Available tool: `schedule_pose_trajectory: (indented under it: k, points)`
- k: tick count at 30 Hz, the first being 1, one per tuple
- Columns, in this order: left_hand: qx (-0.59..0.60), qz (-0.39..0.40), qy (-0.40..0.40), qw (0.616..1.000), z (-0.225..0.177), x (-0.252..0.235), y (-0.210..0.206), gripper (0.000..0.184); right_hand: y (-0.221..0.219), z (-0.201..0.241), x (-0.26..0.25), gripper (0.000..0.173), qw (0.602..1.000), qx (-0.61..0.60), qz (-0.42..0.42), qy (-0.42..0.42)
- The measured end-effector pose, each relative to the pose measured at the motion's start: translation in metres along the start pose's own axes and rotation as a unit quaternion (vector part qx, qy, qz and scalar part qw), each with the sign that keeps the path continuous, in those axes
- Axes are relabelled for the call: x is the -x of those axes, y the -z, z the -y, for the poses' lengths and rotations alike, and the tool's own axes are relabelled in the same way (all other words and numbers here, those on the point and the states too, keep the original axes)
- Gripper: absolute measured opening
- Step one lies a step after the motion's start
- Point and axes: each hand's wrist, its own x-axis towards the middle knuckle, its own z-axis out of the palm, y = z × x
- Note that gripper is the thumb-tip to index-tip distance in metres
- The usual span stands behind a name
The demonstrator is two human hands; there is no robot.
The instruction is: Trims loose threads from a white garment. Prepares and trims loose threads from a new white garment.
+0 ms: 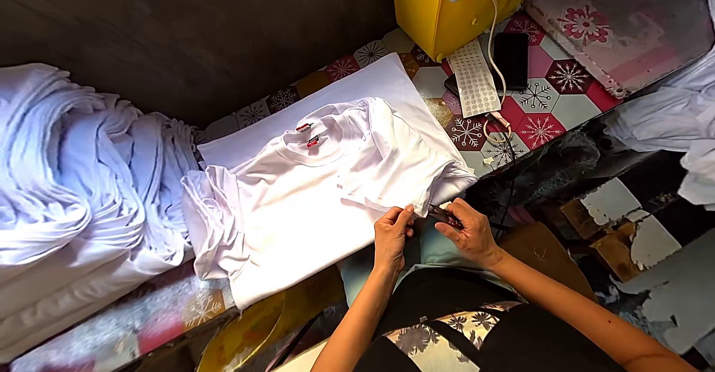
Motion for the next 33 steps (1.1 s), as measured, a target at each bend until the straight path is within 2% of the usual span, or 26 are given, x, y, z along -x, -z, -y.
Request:
schedule_pose_trajectory:
  k: [8, 16, 23, 33]
  points:
    - [0.055, 0.013, 0.04, 0.998, -0.019, 0.0, -0.005, 0.024, -0.003, 0.0, -0.024, 0.048, 0.999, 0.035, 0.026, 0.009]
    - [0.046, 0.018, 0.046, 0.998, -0.022, 0.003, -0.006, 0.023, -0.004, -0.001, -0.022, 0.047, 0.998, 0.042, -0.014, 0.033]
    - [0.06, 0.017, 0.052, 0.997, -0.023, 0.005, -0.009, 0.022, 0.001, -0.002, -0.017, 0.045, 1.0, 0.024, -0.01, 0.004]
    - [0.066, 0.017, 0.07, 0.995, -0.028, 0.008, -0.011, 0.022, -0.001, -0.001, -0.016, 0.041, 1.0, 0.011, -0.025, 0.012]
